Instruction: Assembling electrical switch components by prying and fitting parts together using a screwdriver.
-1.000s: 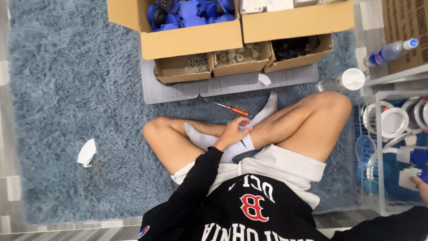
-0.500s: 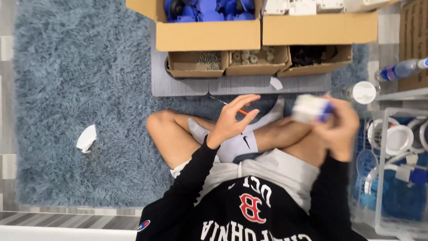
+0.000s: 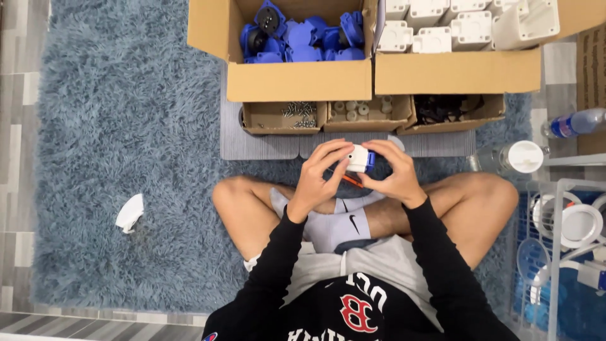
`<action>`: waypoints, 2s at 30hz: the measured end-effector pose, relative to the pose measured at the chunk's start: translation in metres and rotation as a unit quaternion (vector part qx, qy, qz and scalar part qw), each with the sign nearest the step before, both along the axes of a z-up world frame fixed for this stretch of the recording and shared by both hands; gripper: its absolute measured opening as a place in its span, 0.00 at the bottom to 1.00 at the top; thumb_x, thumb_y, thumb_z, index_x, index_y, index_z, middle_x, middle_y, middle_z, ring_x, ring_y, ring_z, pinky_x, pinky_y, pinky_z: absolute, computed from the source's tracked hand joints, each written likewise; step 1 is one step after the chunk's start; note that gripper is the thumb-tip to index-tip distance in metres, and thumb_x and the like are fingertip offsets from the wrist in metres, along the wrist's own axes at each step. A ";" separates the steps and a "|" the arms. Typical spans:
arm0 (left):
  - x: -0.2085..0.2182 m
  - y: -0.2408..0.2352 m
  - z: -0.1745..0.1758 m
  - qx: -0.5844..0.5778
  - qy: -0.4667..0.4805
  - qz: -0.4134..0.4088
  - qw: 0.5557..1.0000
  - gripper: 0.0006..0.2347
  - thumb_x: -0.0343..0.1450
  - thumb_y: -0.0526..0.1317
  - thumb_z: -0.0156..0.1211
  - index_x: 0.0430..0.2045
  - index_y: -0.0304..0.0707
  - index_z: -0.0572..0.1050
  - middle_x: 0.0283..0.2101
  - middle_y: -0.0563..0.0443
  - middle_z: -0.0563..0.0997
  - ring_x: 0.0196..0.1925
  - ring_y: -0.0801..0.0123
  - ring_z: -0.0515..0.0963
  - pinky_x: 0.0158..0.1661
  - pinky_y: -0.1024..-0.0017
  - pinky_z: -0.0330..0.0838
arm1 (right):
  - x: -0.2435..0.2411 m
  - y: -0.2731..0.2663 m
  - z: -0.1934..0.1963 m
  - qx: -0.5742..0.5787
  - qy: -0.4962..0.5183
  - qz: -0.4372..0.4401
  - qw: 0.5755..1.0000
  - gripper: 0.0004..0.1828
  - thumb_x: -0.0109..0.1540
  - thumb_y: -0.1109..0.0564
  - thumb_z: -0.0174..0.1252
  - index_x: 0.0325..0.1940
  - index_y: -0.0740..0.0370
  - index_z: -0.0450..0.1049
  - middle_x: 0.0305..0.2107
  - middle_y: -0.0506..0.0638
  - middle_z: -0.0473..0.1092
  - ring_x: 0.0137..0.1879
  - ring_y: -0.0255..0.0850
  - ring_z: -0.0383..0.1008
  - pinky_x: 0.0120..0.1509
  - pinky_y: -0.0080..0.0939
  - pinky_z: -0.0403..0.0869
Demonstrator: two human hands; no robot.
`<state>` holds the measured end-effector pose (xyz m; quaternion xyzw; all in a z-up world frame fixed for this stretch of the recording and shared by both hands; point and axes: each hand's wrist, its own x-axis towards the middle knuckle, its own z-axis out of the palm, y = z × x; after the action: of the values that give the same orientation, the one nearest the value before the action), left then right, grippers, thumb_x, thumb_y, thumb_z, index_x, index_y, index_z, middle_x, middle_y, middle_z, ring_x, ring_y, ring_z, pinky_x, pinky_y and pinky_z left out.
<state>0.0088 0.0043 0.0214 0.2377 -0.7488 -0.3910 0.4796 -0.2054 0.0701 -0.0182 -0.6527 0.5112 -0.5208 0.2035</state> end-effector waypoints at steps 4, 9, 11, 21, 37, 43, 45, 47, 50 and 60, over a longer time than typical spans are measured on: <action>-0.005 -0.004 -0.008 0.012 -0.008 0.002 1.000 0.11 0.78 0.31 0.65 0.54 0.37 0.85 0.55 0.44 0.85 0.64 0.46 0.82 0.63 0.53 0.77 | 0.002 -0.003 -0.007 0.000 -0.009 -0.009 1.000 0.34 0.52 0.60 0.79 0.63 0.65 0.81 0.54 0.58 0.79 0.59 0.55 0.82 0.63 0.52 0.78; -0.009 -0.007 -0.018 0.046 0.020 0.020 0.999 0.09 0.74 0.32 0.71 0.48 0.38 0.87 0.50 0.46 0.88 0.60 0.46 0.85 0.59 0.55 0.79 | 0.003 -0.003 -0.003 0.002 -0.014 -0.004 1.000 0.33 0.54 0.62 0.77 0.64 0.66 0.79 0.54 0.60 0.79 0.59 0.58 0.82 0.62 0.56 0.78; -0.011 -0.005 -0.020 0.055 0.024 0.031 0.998 0.08 0.73 0.33 0.73 0.46 0.39 0.88 0.49 0.47 0.89 0.58 0.48 0.86 0.58 0.56 0.80 | 0.004 -0.002 -0.001 0.006 -0.019 -0.001 1.000 0.33 0.55 0.63 0.77 0.65 0.66 0.79 0.55 0.61 0.78 0.60 0.58 0.81 0.63 0.57 0.77; -0.028 -0.003 -0.019 0.037 0.066 0.123 0.990 0.12 0.65 0.38 0.84 0.32 0.38 0.82 0.41 0.49 0.90 0.51 0.52 0.88 0.53 0.61 0.81 | 0.003 -0.006 -0.003 -0.012 0.009 -0.011 1.000 0.35 0.52 0.61 0.79 0.64 0.64 0.81 0.53 0.59 0.79 0.57 0.58 0.83 0.62 0.56 0.78; -0.020 -0.005 -0.007 -0.051 0.047 0.102 0.992 0.09 0.69 0.30 0.78 0.39 0.35 0.85 0.42 0.48 0.89 0.47 0.49 0.89 0.51 0.60 0.83 | 0.002 -0.005 -0.003 -0.020 0.023 -0.015 0.999 0.34 0.52 0.59 0.79 0.63 0.63 0.82 0.53 0.59 0.80 0.56 0.58 0.83 0.61 0.54 0.79; -0.027 -0.006 -0.027 -0.023 0.041 0.135 0.990 0.13 0.64 0.37 0.84 0.36 0.38 0.83 0.40 0.50 0.83 0.44 0.55 0.86 0.47 0.65 0.82 | 0.002 -0.006 0.001 -0.020 0.026 -0.006 0.999 0.33 0.53 0.60 0.79 0.63 0.65 0.81 0.53 0.60 0.80 0.57 0.60 0.83 0.61 0.56 0.79; -0.026 -0.009 -0.018 -0.037 0.035 0.103 0.993 0.13 0.67 0.36 0.81 0.42 0.38 0.83 0.46 0.48 0.84 0.49 0.52 0.86 0.51 0.62 0.82 | 0.001 -0.009 0.003 -0.019 0.022 -0.004 1.000 0.33 0.53 0.60 0.79 0.63 0.66 0.81 0.53 0.61 0.80 0.57 0.61 0.83 0.61 0.57 0.79; -0.017 -0.007 -0.009 -0.037 0.025 0.066 0.997 0.14 0.69 0.35 0.78 0.48 0.37 0.84 0.51 0.45 0.85 0.54 0.50 0.86 0.54 0.59 0.81 | 0.002 -0.004 0.000 -0.005 0.013 -0.005 1.000 0.33 0.53 0.60 0.79 0.63 0.66 0.81 0.53 0.62 0.80 0.57 0.61 0.82 0.60 0.58 0.79; -0.003 -0.009 0.001 -0.027 -0.017 -0.014 0.999 0.20 0.71 0.27 0.65 0.60 0.34 0.80 0.55 0.42 0.86 0.58 0.45 0.85 0.58 0.54 0.78 | -0.001 -0.001 -0.005 -0.003 0.014 0.005 1.000 0.31 0.55 0.61 0.79 0.62 0.68 0.81 0.53 0.62 0.79 0.58 0.62 0.82 0.62 0.57 0.78; -0.012 -0.016 -0.010 0.010 0.009 0.053 0.998 0.17 0.69 0.36 0.81 0.50 0.38 0.82 0.40 0.54 0.87 0.43 0.62 0.88 0.50 0.67 0.83 | 0.000 -0.003 0.004 -0.006 0.015 0.006 1.000 0.32 0.56 0.61 0.80 0.63 0.70 0.82 0.53 0.63 0.79 0.56 0.60 0.82 0.61 0.55 0.79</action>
<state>-0.0037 -0.0118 0.0119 0.2785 -0.7266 -0.3748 0.5040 -0.2050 0.0667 -0.0146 -0.6648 0.5072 -0.5125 0.1951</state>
